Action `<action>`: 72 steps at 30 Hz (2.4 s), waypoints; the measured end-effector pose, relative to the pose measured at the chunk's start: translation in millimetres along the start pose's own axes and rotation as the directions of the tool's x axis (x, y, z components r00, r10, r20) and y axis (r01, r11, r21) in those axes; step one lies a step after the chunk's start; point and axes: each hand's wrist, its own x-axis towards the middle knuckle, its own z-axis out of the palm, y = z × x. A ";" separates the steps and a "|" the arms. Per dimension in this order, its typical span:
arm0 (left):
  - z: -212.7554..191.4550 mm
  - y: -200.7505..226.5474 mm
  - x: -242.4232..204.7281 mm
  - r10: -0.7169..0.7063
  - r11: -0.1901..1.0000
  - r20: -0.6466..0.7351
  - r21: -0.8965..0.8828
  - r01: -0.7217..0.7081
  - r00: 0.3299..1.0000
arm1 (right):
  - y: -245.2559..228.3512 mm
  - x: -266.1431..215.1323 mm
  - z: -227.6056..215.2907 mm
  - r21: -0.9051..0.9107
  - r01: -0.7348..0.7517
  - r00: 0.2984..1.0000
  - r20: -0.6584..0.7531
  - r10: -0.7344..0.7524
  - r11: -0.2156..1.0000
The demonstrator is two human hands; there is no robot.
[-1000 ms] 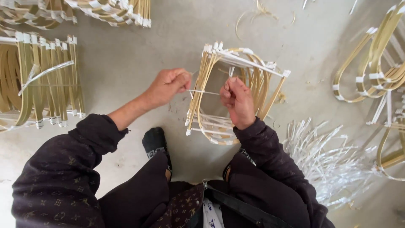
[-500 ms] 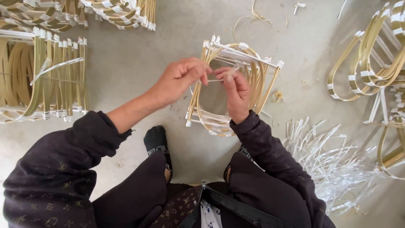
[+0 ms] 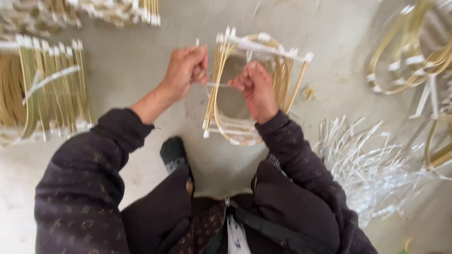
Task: Assembling and trimming bamboo or wooden strips to create furniture or decorative frames.
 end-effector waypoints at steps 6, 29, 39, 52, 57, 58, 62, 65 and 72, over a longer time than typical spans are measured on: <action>22.2 40.3 -32.0 -0.024 0.999 0.046 -0.027 0.025 0.999 | -7.1 -14.3 9.2 -0.315 0.272 0.959 0.015 -0.282 0.909; 69.7 29.5 -57.1 0.301 0.536 0.200 0.773 -0.339 0.932 | 17.1 -18.6 7.3 -0.633 0.350 0.933 0.169 -0.318 0.691; 37.6 -4.7 -26.2 0.304 0.370 0.216 0.871 -0.323 0.928 | -6.3 -35.7 37.7 -0.866 0.406 0.856 0.247 -0.454 0.293; 53.8 23.7 -34.4 0.289 0.250 0.308 0.889 -0.383 0.906 | 18.0 -7.3 13.7 -0.581 0.153 0.981 -0.007 -0.192 0.799; 51.9 22.6 -35.2 0.267 0.304 0.232 0.901 -0.310 0.935 | 21.2 -4.4 4.7 -0.517 0.041 0.998 -0.022 -0.061 0.855; 53.7 24.5 -36.2 0.264 0.305 0.232 0.901 -0.309 0.936 | 21.8 -7.0 5.2 -0.516 0.039 0.998 -0.025 -0.061 0.856; 52.3 25.0 -37.5 0.255 0.417 0.168 0.870 -0.265 0.952 | 17.8 -15.5 14.0 -0.683 0.144 0.989 0.078 -0.125 0.717; 51.6 26.5 -42.2 0.271 0.466 0.169 0.838 -0.283 0.948 | 19.6 -14.0 7.3 -0.684 0.186 0.981 0.167 -0.097 0.705; 51.5 19.5 -50.4 0.289 0.586 0.142 0.755 -0.293 0.947 | 5.4 -3.3 -6.1 -0.273 -0.342 0.921 0.093 0.378 0.899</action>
